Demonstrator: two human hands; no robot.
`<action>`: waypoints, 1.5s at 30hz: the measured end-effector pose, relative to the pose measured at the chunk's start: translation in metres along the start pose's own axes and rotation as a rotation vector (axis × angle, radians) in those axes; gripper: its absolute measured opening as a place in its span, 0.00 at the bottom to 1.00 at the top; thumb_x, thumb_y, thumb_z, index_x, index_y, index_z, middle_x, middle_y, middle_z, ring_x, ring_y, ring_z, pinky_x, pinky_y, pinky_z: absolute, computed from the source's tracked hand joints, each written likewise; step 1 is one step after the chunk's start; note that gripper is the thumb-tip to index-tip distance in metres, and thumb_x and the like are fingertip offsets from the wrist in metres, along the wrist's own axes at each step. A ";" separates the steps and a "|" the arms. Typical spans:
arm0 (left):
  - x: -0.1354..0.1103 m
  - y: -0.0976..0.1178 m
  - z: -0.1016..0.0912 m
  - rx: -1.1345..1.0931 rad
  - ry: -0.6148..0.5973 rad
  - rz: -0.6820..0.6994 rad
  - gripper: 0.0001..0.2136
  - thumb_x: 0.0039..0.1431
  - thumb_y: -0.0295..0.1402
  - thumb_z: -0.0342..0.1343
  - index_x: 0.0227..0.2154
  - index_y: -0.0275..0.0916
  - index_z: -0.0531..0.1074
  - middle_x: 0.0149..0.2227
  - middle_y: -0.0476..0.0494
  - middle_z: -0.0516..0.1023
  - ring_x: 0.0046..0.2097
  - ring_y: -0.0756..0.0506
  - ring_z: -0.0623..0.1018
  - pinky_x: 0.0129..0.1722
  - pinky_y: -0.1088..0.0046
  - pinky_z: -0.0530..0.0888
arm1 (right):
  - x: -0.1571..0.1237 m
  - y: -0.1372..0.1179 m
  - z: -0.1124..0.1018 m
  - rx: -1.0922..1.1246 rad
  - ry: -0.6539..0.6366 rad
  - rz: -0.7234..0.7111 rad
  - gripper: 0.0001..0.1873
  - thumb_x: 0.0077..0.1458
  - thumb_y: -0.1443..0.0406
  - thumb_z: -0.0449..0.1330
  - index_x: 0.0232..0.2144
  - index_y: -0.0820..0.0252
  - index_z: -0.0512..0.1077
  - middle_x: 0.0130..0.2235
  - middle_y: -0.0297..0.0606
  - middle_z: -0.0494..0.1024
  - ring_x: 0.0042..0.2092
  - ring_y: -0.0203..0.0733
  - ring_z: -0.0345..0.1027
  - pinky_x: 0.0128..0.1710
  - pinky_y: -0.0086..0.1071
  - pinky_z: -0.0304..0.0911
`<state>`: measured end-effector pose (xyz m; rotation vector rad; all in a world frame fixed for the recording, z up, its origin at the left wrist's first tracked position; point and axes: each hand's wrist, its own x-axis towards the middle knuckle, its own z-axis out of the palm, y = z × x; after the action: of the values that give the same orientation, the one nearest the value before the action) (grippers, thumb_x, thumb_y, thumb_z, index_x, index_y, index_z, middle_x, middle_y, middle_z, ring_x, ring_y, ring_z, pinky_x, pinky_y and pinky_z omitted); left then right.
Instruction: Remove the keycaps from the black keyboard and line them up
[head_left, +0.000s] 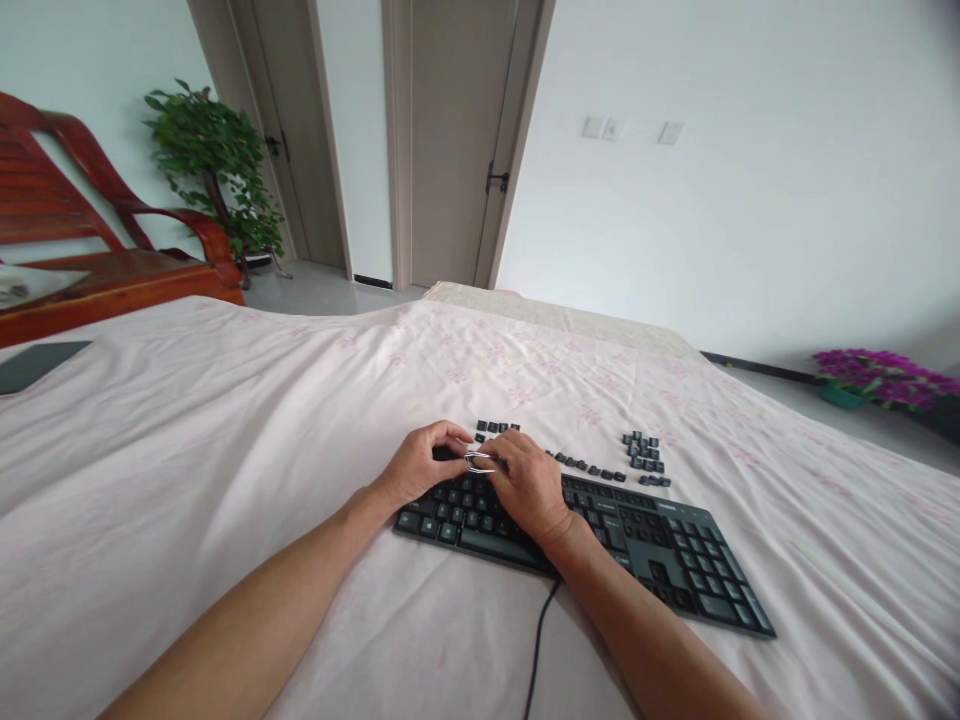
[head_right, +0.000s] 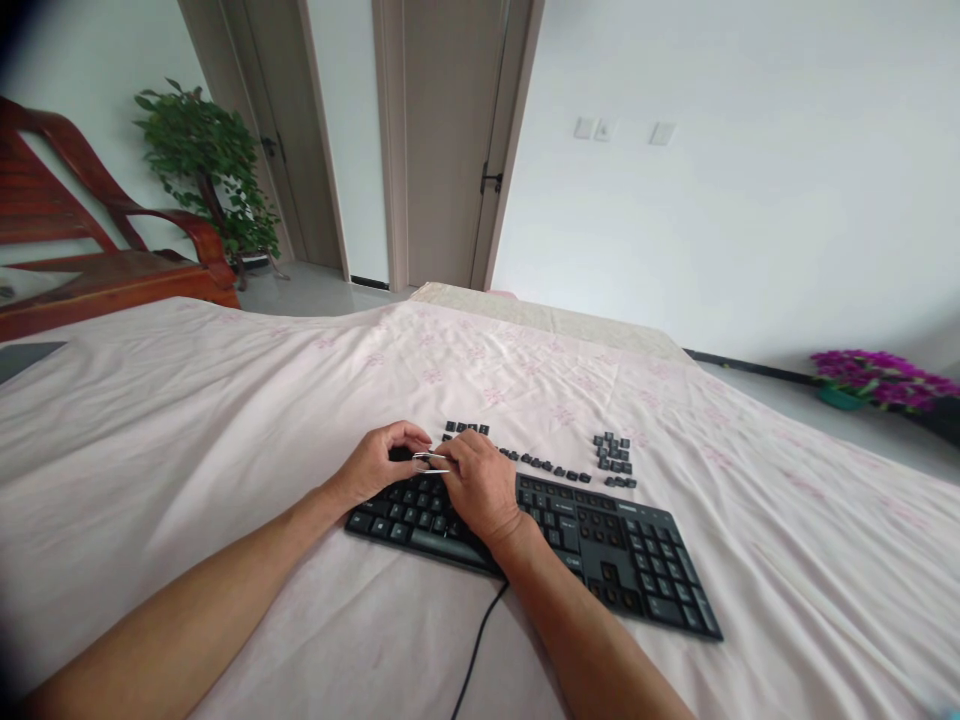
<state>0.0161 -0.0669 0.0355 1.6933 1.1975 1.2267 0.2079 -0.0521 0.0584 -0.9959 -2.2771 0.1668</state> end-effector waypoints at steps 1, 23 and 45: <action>0.000 0.000 0.000 0.006 -0.006 0.008 0.15 0.48 0.34 0.63 0.39 0.36 0.72 0.35 0.44 0.79 0.39 0.46 0.78 0.45 0.69 0.71 | 0.000 0.000 0.000 0.008 -0.003 0.002 0.10 0.61 0.59 0.54 0.32 0.55 0.73 0.33 0.37 0.73 0.37 0.39 0.66 0.36 0.30 0.58; 0.002 -0.004 -0.005 -0.062 -0.018 -0.095 0.19 0.56 0.42 0.56 0.48 0.37 0.70 0.40 0.42 0.78 0.43 0.44 0.76 0.47 0.67 0.69 | 0.030 0.070 -0.049 -0.248 -0.166 0.401 0.08 0.55 0.61 0.56 0.30 0.54 0.74 0.36 0.33 0.77 0.36 0.39 0.68 0.30 0.29 0.50; 0.002 -0.002 -0.004 -0.031 -0.029 -0.153 0.17 0.55 0.44 0.56 0.42 0.38 0.74 0.40 0.41 0.79 0.43 0.43 0.77 0.47 0.66 0.70 | 0.040 0.106 -0.020 -0.334 -0.337 0.453 0.12 0.55 0.57 0.55 0.35 0.51 0.77 0.37 0.36 0.79 0.39 0.42 0.70 0.31 0.29 0.53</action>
<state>0.0117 -0.0642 0.0352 1.5614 1.2594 1.1186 0.2649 0.0475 0.0571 -1.7708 -2.3859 0.1548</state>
